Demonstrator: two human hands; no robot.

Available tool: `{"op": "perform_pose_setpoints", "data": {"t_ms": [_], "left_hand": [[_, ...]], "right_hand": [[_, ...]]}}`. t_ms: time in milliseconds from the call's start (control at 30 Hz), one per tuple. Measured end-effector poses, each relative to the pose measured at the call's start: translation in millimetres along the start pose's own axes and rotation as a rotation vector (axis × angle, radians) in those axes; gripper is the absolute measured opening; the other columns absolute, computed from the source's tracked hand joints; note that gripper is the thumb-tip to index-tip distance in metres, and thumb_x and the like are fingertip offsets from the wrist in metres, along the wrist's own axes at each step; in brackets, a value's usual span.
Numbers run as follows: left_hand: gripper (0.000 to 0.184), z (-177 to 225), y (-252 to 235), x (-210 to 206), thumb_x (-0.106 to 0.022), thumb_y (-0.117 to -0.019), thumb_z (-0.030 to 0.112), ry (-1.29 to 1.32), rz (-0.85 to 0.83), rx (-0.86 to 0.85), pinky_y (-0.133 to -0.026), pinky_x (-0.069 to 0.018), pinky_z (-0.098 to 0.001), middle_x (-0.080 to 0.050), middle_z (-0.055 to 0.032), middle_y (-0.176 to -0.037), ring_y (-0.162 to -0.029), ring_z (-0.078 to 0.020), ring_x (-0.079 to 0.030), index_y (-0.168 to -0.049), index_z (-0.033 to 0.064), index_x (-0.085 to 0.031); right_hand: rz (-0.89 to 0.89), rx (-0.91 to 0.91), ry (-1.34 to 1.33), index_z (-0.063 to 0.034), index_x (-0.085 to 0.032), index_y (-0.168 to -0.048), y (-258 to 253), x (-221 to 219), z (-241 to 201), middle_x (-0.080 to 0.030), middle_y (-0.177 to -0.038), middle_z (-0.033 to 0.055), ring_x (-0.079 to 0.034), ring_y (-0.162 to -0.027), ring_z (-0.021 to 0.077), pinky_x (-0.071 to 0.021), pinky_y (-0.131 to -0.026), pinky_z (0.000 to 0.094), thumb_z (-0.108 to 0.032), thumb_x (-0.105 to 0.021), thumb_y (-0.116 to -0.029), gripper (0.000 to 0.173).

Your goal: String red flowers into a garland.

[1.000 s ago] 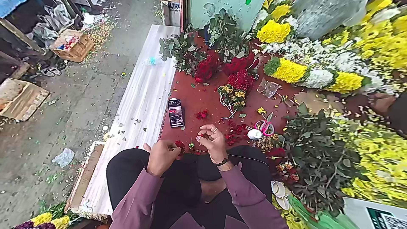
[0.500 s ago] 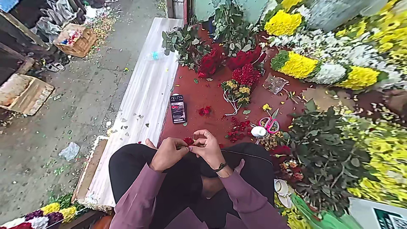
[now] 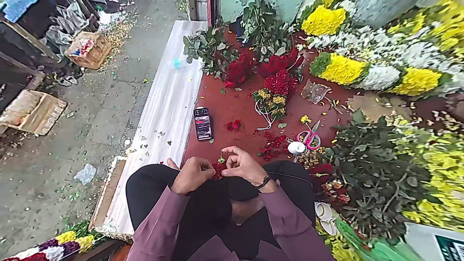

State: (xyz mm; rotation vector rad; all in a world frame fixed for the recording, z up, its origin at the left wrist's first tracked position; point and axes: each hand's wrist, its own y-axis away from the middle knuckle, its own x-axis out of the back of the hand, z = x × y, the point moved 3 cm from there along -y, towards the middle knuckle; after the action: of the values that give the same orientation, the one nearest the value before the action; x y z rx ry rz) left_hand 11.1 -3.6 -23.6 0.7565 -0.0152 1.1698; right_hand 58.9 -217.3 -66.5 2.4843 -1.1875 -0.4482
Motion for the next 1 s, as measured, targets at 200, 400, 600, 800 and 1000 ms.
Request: {"op": "perform_pose_setpoints", "data": {"t_ms": [200, 400, 600, 800, 1000], "left_hand": [[0.017, -0.1, 3.6, 7.6, -0.07, -0.0871, 0.032, -0.063, 0.094, 0.123, -0.059, -0.0519, -0.036, -0.067, 0.005, -0.067, -0.059, -0.0075, -0.06, -0.08, 0.0162, -0.075], [0.022, -0.5, 8.3, 23.9, -0.069, -0.0836, 0.04, -0.204, 0.244, 0.225, -0.066, -0.0511, -0.0524, -0.063, 0.0051, -0.064, -0.062, -0.014, -0.061, -0.074, 0.0206, -0.072], [0.029, 42.8, 18.2, 16.7, -0.066, -0.0848, 0.041, -0.595, 0.087, 0.241, -0.08, -0.051, -0.069, -0.071, -0.0106, -0.082, -0.087, -0.0345, -0.07, -0.085, 0.0131, -0.074], [0.012, 100.7, 27.1, 3.5, -0.072, -0.0939, 0.02, 0.05, -0.272, -0.467, -0.072, -0.059, -0.0278, -0.073, -0.0001, -0.088, -0.079, -0.0058, -0.067, -0.092, 0.0081, -0.077], [0.015, 80.3, 7.3, 12.8, -0.068, -0.0941, 0.025, 0.053, 0.352, -0.309, -0.058, -0.0552, -0.0262, -0.071, 0.005, -0.078, -0.064, -0.0048, -0.063, -0.09, 0.0134, -0.076]], "right_hand": [[-0.153, 0.091, 0.345, -0.0144, -0.04, -0.155, -8.1, -2.7, 19.3, -0.057, -0.145, 0.004, -0.056, -0.13, 0.0149, -0.0513, -0.106, 0.0371, -0.032, -0.088, -0.0713, 0.099], [-0.098, 0.167, 0.283, -0.0099, -0.078, -0.102, -6.1, -5.3, 10.7, -0.073, -0.095, -0.0008, -0.067, -0.085, 0.0051, -0.0572, -0.08, 0.026, -0.029, -0.076, -0.0914, 0.022], [-0.161, 0.481, 0.045, -0.0011, -0.078, -0.096, 14.9, -12.9, -22.8, -0.076, -0.093, 0.0056, -0.071, -0.088, 0.0088, -0.0594, -0.084, 0.0284, -0.014, -0.074, -0.0946, 0.013], [-0.303, 0.449, -0.297, -0.0032, -0.074, -0.096, 7.6, -2.1, -16.5, -0.072, -0.091, -0.0003, -0.066, -0.084, 0.0038, -0.056, -0.078, 0.025, -0.009, -0.066, -0.0976, 0.01], [-0.425, 0.433, -0.295, 0.0015, -0.075, -0.098, 15.7, -23.6, -8.9, -0.076, -0.094, 0.0067, -0.067, -0.071, 0.0071, -0.0574, -0.066, 0.0256, -0.003, -0.066, -0.096, 0.01]]}}
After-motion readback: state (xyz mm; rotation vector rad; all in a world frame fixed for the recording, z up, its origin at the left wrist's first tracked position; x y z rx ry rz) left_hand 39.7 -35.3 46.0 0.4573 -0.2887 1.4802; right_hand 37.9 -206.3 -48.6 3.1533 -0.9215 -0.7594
